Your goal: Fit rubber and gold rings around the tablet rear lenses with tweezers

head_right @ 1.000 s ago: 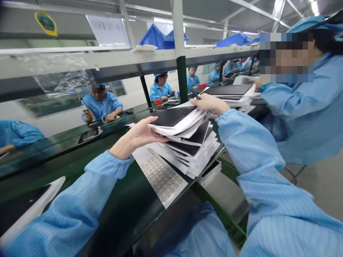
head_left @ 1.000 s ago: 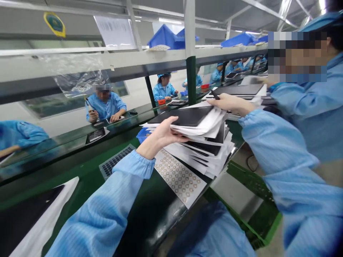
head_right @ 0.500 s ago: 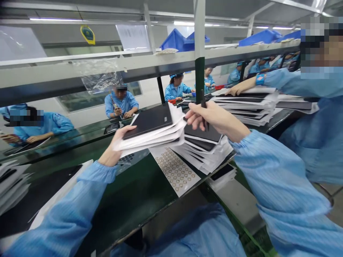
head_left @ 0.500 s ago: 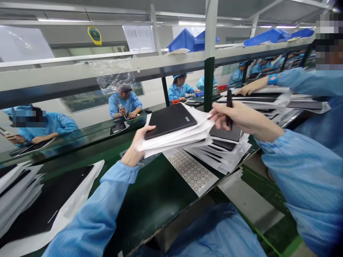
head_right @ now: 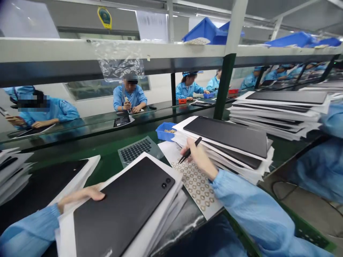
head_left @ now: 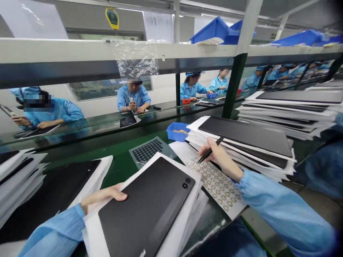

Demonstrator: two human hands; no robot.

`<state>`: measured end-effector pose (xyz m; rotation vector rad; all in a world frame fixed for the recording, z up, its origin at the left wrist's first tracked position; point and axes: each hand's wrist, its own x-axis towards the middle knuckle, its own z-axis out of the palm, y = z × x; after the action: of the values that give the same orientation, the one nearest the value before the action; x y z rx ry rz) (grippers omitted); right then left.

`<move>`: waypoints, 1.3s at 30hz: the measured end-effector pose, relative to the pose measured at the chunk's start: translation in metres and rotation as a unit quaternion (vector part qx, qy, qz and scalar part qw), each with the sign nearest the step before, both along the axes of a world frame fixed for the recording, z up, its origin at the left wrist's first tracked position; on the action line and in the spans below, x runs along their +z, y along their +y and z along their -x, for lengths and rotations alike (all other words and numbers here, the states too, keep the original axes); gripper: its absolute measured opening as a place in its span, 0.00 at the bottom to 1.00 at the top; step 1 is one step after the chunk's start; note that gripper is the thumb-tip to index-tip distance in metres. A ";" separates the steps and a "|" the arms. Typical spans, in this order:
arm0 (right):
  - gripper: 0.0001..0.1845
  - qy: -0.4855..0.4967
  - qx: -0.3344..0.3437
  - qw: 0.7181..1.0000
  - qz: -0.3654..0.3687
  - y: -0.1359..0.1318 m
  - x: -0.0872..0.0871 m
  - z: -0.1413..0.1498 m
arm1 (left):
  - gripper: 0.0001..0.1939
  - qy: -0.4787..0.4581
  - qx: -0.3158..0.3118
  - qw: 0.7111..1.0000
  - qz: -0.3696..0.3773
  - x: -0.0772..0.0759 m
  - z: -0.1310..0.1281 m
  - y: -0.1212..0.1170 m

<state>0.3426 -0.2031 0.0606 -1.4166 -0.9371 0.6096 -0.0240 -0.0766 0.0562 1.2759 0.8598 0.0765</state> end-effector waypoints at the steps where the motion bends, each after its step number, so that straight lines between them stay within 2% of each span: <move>1: 0.35 0.030 -0.001 0.999 0.032 0.012 -0.010 -0.001 | 0.34 0.005 -0.036 0.999 0.016 -0.001 -0.003 0.006; 3: 0.30 0.080 -0.004 0.996 0.043 0.029 -0.028 -0.003 | 0.32 0.011 -0.134 0.990 0.041 0.003 -0.010 0.020; 5: 0.24 0.086 -0.007 0.996 0.011 0.035 -0.043 -0.003 | 0.29 0.008 -0.232 0.972 0.035 0.009 -0.019 0.031; 8: 0.23 0.052 -0.013 0.999 -0.011 0.036 -0.058 -0.001 | 0.26 0.000 -0.320 0.947 0.032 0.016 -0.031 0.040; 15: 0.24 -0.011 -0.055 0.998 0.011 0.040 -0.072 -0.005 | 0.30 -0.002 -0.398 0.917 0.034 0.011 -0.037 0.051; 19: 0.22 -0.061 -0.066 0.996 0.023 0.040 -0.076 -0.007 | 0.34 0.029 -0.428 0.903 0.018 0.020 -0.039 0.049; 21: 0.21 -0.082 -0.072 0.994 0.028 0.040 -0.076 -0.007 | 0.37 0.096 -0.429 0.896 -0.062 0.025 -0.036 0.039; 22: 0.20 -0.090 -0.074 0.993 0.030 0.039 -0.075 -0.006 | 0.37 0.155 -0.411 0.888 -0.138 0.027 -0.034 0.032; 23: 0.20 -0.097 -0.077 0.992 0.033 0.038 -0.075 -0.006 | 0.36 0.224 -0.374 0.869 -0.232 0.026 -0.032 0.023; 25: 0.19 -0.108 -0.079 0.990 0.039 0.037 -0.074 -0.005 | 0.36 0.318 -0.273 0.796 -0.437 0.023 -0.031 0.001; 27: 0.19 -0.112 -0.078 0.990 0.044 0.037 -0.073 -0.004 | 0.37 0.273 -0.219 0.730 -0.587 0.018 -0.039 -0.023; 29: 0.20 -0.109 -0.074 0.990 0.048 0.038 -0.074 -0.004 | 0.36 0.132 -0.267 0.708 -0.640 0.016 -0.058 -0.045; 31: 0.21 -0.102 -0.069 0.991 0.052 0.040 -0.074 -0.003 | 0.35 0.026 -0.360 0.706 -0.609 0.016 -0.082 -0.061; 33: 0.23 -0.083 -0.055 0.994 0.049 0.039 -0.068 -0.001 | 0.35 -0.017 -0.421 0.703 -0.573 0.014 -0.104 -0.068; 36: 0.23 -0.018 -0.006 1.000 0.008 0.023 -0.047 0.009 | 0.33 -0.053 -0.425 0.705 -0.566 0.005 -0.120 -0.065; 39: 0.18 0.043 0.060 0.997 -0.006 -0.013 -0.025 0.030 | 0.31 -0.084 -0.413 0.704 -0.573 -0.006 -0.123 -0.059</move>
<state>0.3125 -0.2157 0.0353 -1.3199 -0.9599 0.7491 0.0987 -0.1352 0.0503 2.6923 -0.1224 -0.0030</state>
